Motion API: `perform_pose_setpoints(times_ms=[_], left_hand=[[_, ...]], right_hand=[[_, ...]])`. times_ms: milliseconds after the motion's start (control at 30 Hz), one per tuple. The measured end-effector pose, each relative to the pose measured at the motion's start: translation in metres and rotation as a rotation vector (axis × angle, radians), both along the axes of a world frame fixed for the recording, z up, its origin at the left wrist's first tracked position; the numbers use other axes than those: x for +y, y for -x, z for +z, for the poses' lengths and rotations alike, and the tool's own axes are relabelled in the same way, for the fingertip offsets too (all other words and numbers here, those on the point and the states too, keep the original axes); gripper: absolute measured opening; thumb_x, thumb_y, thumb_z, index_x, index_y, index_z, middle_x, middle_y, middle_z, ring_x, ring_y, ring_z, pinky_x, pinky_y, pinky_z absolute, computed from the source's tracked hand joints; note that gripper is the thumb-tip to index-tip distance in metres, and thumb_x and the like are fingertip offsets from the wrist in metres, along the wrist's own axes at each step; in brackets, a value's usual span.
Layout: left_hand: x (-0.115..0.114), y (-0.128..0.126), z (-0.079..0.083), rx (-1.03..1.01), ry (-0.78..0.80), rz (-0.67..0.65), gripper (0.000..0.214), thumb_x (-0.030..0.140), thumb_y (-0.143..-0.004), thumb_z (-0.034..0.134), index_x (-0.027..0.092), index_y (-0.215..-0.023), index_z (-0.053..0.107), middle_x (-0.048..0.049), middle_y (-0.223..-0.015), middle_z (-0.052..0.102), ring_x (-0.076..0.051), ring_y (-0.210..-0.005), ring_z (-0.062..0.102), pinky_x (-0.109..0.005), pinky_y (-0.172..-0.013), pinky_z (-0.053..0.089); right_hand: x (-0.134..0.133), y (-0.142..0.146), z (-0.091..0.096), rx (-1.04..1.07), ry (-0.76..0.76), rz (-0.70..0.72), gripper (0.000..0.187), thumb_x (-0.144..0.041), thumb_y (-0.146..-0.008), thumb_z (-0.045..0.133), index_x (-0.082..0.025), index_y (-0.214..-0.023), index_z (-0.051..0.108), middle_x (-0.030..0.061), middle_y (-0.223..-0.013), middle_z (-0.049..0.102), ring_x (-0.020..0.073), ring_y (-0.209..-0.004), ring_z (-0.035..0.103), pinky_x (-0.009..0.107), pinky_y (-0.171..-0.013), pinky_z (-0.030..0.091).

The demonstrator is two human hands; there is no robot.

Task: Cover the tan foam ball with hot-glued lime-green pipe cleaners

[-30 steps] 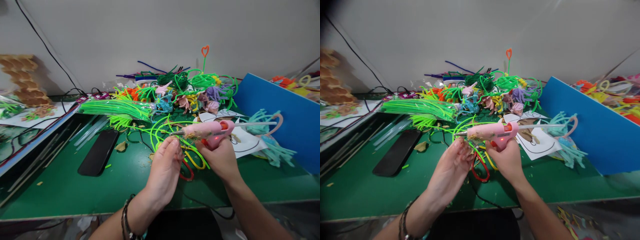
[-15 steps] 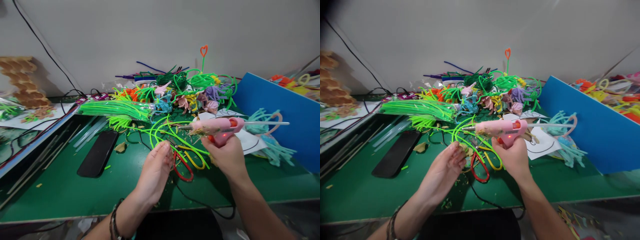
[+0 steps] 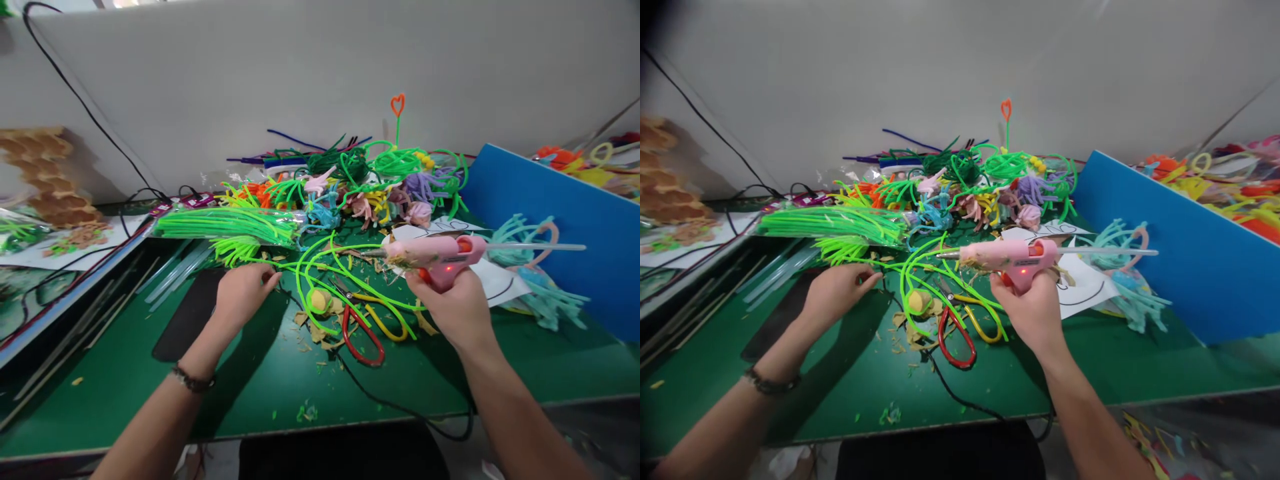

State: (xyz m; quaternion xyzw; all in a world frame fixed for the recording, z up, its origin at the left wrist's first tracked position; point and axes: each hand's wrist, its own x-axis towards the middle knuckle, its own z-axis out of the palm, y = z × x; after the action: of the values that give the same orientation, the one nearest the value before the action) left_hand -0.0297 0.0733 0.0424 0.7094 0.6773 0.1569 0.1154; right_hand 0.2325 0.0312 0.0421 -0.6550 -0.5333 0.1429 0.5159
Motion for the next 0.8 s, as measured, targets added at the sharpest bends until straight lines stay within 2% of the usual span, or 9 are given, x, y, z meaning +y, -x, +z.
perform_pose_setpoints(times_ms=[67,167,267,367,533,633,800], left_hand=[[-0.001,-0.001,-0.005,-0.002,0.012,-0.01,0.034,0.038,-0.081,0.045,0.021,-0.057,0.061,-0.0065,-0.059,0.06,-0.024,-0.061,0.057,-0.028,-0.053,0.029],[-0.006,-0.009,-0.015,-0.078,0.008,-0.113,0.042,0.041,-0.086,0.032,0.02,-0.077,0.067,-0.0085,-0.081,0.066,-0.025,-0.082,0.061,-0.03,-0.067,0.04],[-0.011,-0.02,-0.022,-0.195,0.019,-0.234,0.043,0.044,-0.086,0.033,0.018,-0.089,0.067,-0.0104,-0.096,0.065,-0.026,-0.096,0.058,-0.036,-0.083,0.041],[-0.015,-0.029,-0.027,-0.219,0.058,-0.282,0.041,0.047,-0.083,0.04,0.017,-0.091,0.067,-0.0115,-0.102,0.063,-0.028,-0.1,0.056,-0.042,-0.087,0.04],[-0.02,-0.036,-0.029,-0.187,0.09,-0.276,0.037,0.047,-0.08,0.047,0.016,-0.092,0.063,-0.0116,-0.105,0.063,-0.03,-0.104,0.055,-0.047,-0.088,0.037],[-0.022,-0.037,-0.03,-0.158,0.113,-0.262,0.031,0.042,-0.078,0.05,0.016,-0.092,0.061,-0.0096,-0.102,0.064,-0.03,-0.102,0.055,-0.047,-0.085,0.038],[-0.021,-0.038,-0.033,-0.165,0.078,-0.249,0.024,0.038,-0.077,0.054,0.016,-0.086,0.059,-0.0082,-0.092,0.066,-0.028,-0.093,0.058,-0.045,-0.082,0.038]], right_hand=[[-0.001,0.001,0.001,0.001,0.011,-0.004,0.027,-0.035,-0.061,0.061,-0.023,-0.048,0.04,-0.0044,-0.043,0.04,0.0103,-0.04,0.039,0.027,-0.039,0.032],[0.0,0.001,0.0,0.005,0.03,-0.033,0.026,-0.037,-0.063,0.061,-0.023,-0.051,0.042,-0.0036,-0.046,0.042,0.0111,-0.043,0.039,0.028,-0.041,0.032],[0.003,-0.002,0.001,-0.022,0.057,-0.017,0.028,-0.037,-0.059,0.062,-0.023,-0.049,0.041,-0.004,-0.043,0.039,0.0105,-0.041,0.036,0.027,-0.04,0.029],[0.005,-0.002,0.009,-0.075,0.096,-0.009,0.029,-0.035,-0.06,0.061,-0.023,-0.047,0.038,-0.0049,-0.044,0.037,0.01,-0.042,0.035,0.027,-0.042,0.029],[0.003,0.005,0.018,-0.085,0.158,0.012,0.024,-0.032,-0.063,0.06,-0.022,-0.053,0.041,-0.005,-0.048,0.039,0.0112,-0.047,0.039,0.028,-0.046,0.032],[0.004,0.007,0.013,-0.073,0.169,-0.01,0.025,-0.034,-0.063,0.06,-0.023,-0.053,0.04,-0.0046,-0.047,0.04,0.0113,-0.046,0.039,0.027,-0.045,0.032],[0.013,0.005,0.002,-0.089,0.184,-0.024,0.029,-0.042,-0.053,0.062,-0.024,-0.049,0.039,-0.004,-0.043,0.037,0.0117,-0.042,0.037,0.027,-0.04,0.028]])
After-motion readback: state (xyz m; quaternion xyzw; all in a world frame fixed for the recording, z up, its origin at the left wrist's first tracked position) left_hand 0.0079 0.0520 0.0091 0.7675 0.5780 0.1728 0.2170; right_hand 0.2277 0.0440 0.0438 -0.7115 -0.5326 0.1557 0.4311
